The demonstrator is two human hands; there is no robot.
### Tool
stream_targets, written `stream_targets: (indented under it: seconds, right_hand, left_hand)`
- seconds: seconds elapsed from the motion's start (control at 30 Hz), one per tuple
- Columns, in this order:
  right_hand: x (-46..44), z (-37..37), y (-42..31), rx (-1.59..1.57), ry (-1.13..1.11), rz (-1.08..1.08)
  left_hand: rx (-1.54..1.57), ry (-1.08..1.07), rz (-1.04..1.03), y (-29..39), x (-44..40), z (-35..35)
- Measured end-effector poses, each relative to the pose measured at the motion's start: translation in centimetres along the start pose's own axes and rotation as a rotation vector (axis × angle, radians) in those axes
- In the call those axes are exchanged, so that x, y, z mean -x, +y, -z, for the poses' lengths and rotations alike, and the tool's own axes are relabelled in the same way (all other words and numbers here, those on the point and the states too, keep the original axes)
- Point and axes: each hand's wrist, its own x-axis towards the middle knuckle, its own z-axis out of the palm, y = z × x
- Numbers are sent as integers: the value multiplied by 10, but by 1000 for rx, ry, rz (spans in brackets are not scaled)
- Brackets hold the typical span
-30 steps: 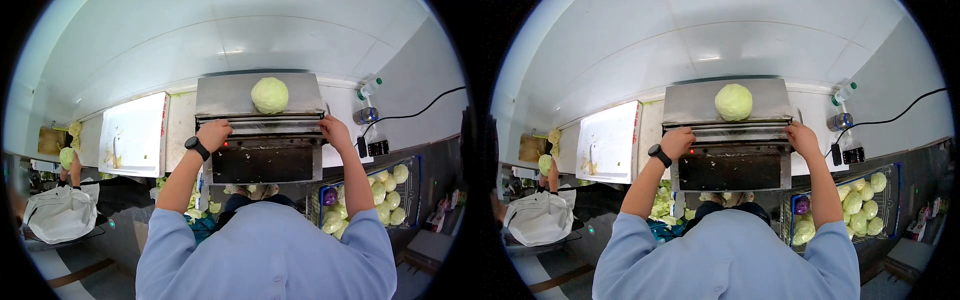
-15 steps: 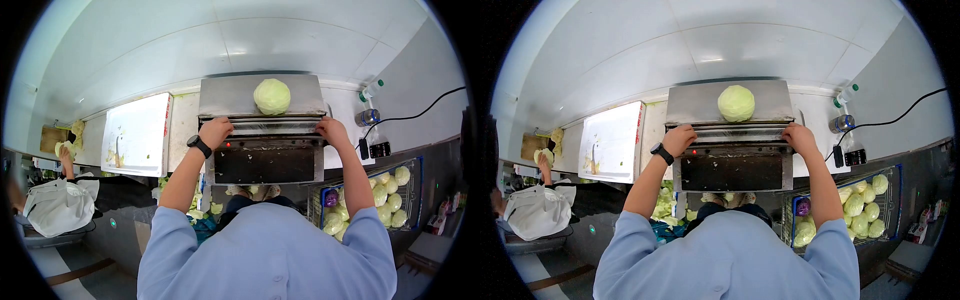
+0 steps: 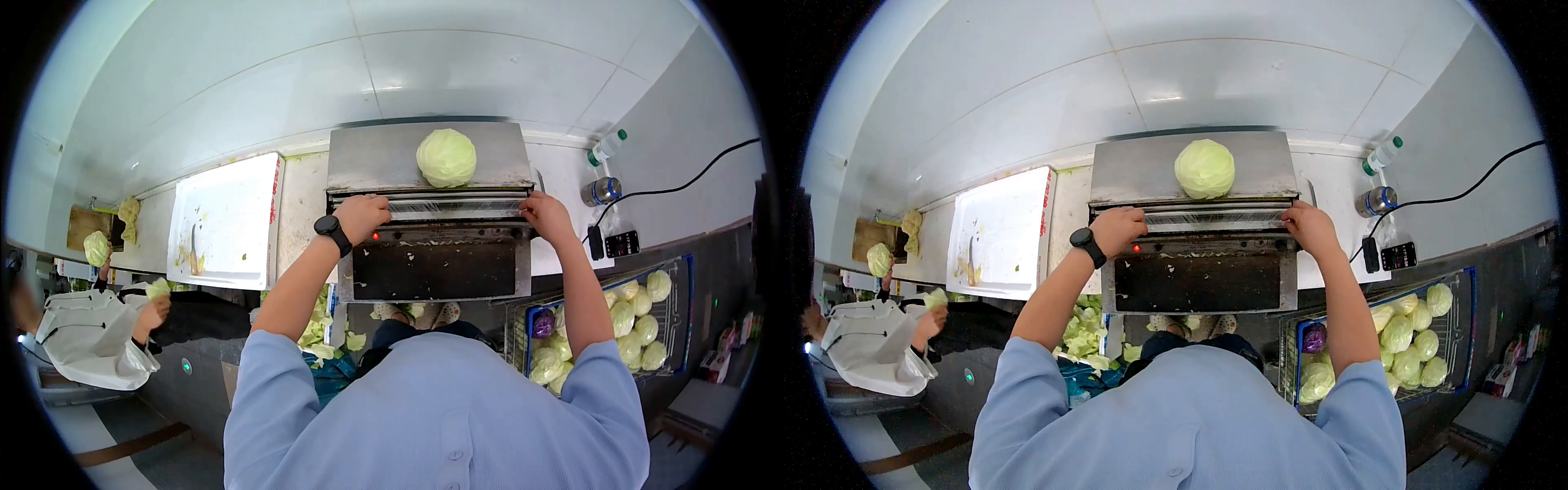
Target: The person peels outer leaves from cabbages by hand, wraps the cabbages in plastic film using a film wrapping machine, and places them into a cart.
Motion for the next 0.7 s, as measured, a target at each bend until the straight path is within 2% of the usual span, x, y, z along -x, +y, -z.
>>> stream_targets:
  seconds: [0.1, 0.2, 0.3, 0.7]
  right_hand:
    - [0, 0, 2, 7, 4, 4]
    - [1, 0, 3, 7, 5, 2]
    - [2, -2, 8, -7, 20, 12]
    - [-7, 6, 5, -7, -130, 26]
  left_hand:
    - [-35, -32, -10, -2, -4, -1]
    - [50, -51, 125, -3, -5, 0]
    - [121, 67, 158, 0, 0, 1]
    - [322, 172, 248, -1, 6, -6]
